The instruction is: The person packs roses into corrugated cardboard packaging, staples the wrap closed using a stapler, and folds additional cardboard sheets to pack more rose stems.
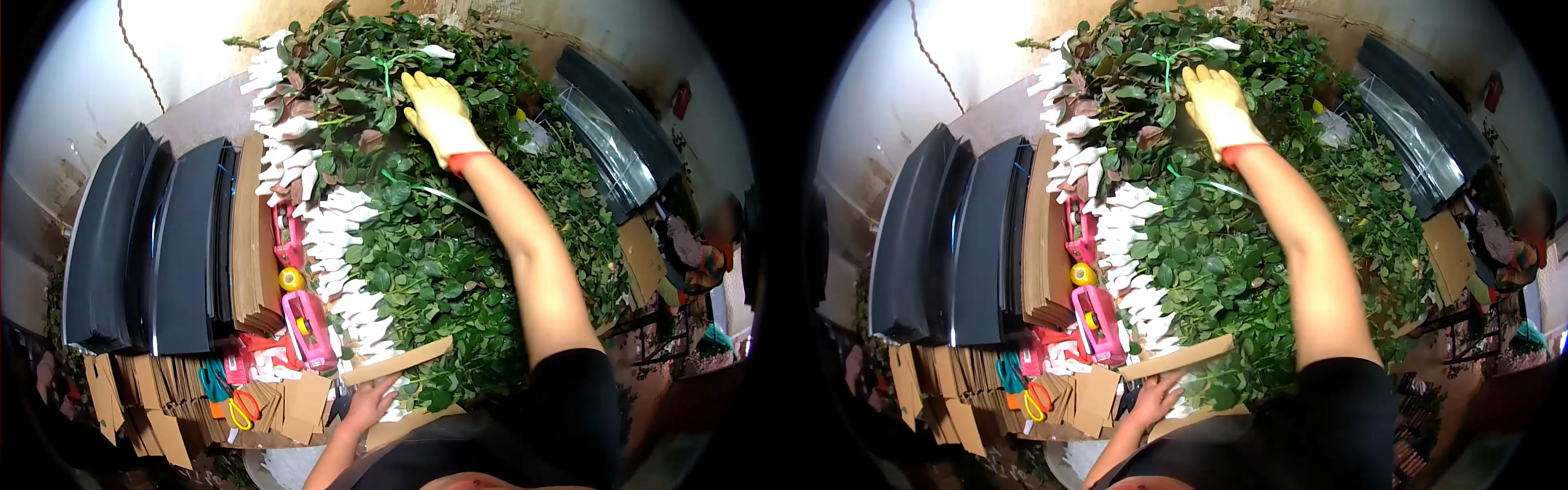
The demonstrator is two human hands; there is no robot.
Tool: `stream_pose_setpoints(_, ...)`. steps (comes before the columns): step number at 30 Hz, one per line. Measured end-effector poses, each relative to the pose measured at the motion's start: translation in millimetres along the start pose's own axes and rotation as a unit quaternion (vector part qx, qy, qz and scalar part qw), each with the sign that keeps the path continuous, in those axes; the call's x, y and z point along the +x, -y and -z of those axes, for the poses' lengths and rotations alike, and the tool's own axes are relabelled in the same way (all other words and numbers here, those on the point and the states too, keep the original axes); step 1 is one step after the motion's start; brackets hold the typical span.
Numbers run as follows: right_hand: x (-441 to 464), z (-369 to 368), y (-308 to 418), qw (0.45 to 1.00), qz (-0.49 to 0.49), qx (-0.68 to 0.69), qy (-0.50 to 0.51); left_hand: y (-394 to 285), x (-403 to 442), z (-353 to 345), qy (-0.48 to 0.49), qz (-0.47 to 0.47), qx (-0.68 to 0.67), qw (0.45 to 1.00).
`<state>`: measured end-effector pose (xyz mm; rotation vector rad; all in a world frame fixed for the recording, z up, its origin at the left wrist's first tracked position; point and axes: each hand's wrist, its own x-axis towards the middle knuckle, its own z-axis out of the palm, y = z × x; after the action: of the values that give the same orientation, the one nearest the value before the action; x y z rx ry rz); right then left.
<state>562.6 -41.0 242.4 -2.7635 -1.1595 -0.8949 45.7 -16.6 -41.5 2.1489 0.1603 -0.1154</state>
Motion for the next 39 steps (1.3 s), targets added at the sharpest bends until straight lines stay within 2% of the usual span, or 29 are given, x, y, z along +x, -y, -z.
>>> stream_pose_setpoints(1,11.5,-27.0,-1.5,0.999,-0.031,-0.018,0.008,-3.9,1.8,3.7,0.043,0.027,-0.007,0.999)
stream_pose_setpoints(2,19.1,-52.9,-2.6,0.997,-0.062,-0.036,0.015,1.9,2.3,-0.9,0.025,-0.004,0.023,0.999)
stream_pose_setpoints(4,18.2,-58.4,0.5,0.993,-0.079,0.083,0.01,6.8,4.5,-1.0,0.058,0.0,-0.013,0.998)
stream_pose_setpoints(6,-6.2,-81.5,0.3,0.957,-0.017,0.21,-0.199,8.2,4.2,-3.1,0.041,-0.001,0.004,0.999)
stream_pose_setpoints(8,-58.1,-37.2,18.3,0.921,0.078,0.281,-0.257,4.1,4.5,-4.5,0.033,0.011,0.007,0.999)
stream_pose_setpoints(10,-101.7,-9.1,25.5,0.922,0.101,0.341,-0.156,0.5,1.9,-1.2,0.037,0.039,0.003,0.999)
stream_pose_setpoints(12,-152.0,40.2,26.0,0.941,0.116,0.31,-0.074,4.6,0.8,-5.3,-0.012,0.012,0.004,1.0)
stream_pose_setpoints(14,-192.3,43.6,12.9,0.96,0.1,0.254,-0.059,11.5,8.2,-9.0,-0.032,-0.015,-0.005,0.999)
stream_pose_setpoints(16,-220.5,65.1,3.1,0.973,0.079,0.216,0.006,2.4,17.7,-8.6,-0.098,-0.034,0.02,0.994)
stream_pose_setpoints(21,-268.2,99.9,-21.3,0.982,0.068,0.17,0.051,8.0,16.4,-28.6,-0.178,-0.053,0.07,0.98)
stream_pose_setpoints(23,-276.0,123.0,-17.9,0.986,0.069,0.147,0.023,12.9,14.9,-34.1,-0.202,-0.064,0.09,0.973)
stream_pose_setpoints(25,-269.4,142.6,-13.8,0.986,0.092,0.135,-0.028,9.3,13.6,-33.4,-0.222,-0.073,0.102,0.967)
stream_pose_setpoints(28,-237.7,152.7,-18.1,0.977,0.102,0.189,-0.002,11.7,17.2,-34.5,-0.257,-0.104,0.085,0.957)
stream_pose_setpoints(30,-166.5,171.3,-23.6,0.937,0.202,0.219,-0.181,10.3,18.0,-33.9,-0.251,-0.094,0.075,0.96)
stream_pose_setpoints(31,-114.4,165.5,-38.8,0.925,0.24,0.217,-0.201,12.2,18.2,-36.6,-0.242,-0.078,0.071,0.964)
stream_pose_setpoints(32,-65.3,167.6,-50.1,0.935,0.235,0.091,-0.251,14.8,13.2,-37.9,-0.231,-0.058,0.068,0.969)
stream_pose_setpoints(33,-24.0,161.9,-58.1,0.931,0.183,-0.021,-0.315,16.1,9.6,-38.7,-0.182,0.008,0.03,0.983)
stream_pose_setpoints(34,0.7,174.2,-52.3,0.928,0.108,-0.21,-0.287,15.6,9.7,-40.1,-0.184,-0.003,0.034,0.982)
stream_pose_setpoints(35,50.2,176.5,-48.2,0.977,-0.067,0.018,-0.2,16.9,10.6,-39.8,-0.188,-0.014,0.039,0.981)
stream_pose_setpoints(37,42.1,155.7,-11.4,0.962,-0.028,-0.218,-0.159,19.4,11.1,-37.5,-0.186,-0.026,0.052,0.981)
stream_pose_setpoints(38,53.6,119.6,-13.1,0.985,0.002,-0.172,-0.021,14.1,11.0,-35.5,-0.185,-0.013,0.041,0.982)
stream_pose_setpoints(39,57.4,75.6,-19.5,0.987,0.047,-0.142,0.059,13.9,12.7,-35.5,-0.187,-0.014,0.044,0.981)
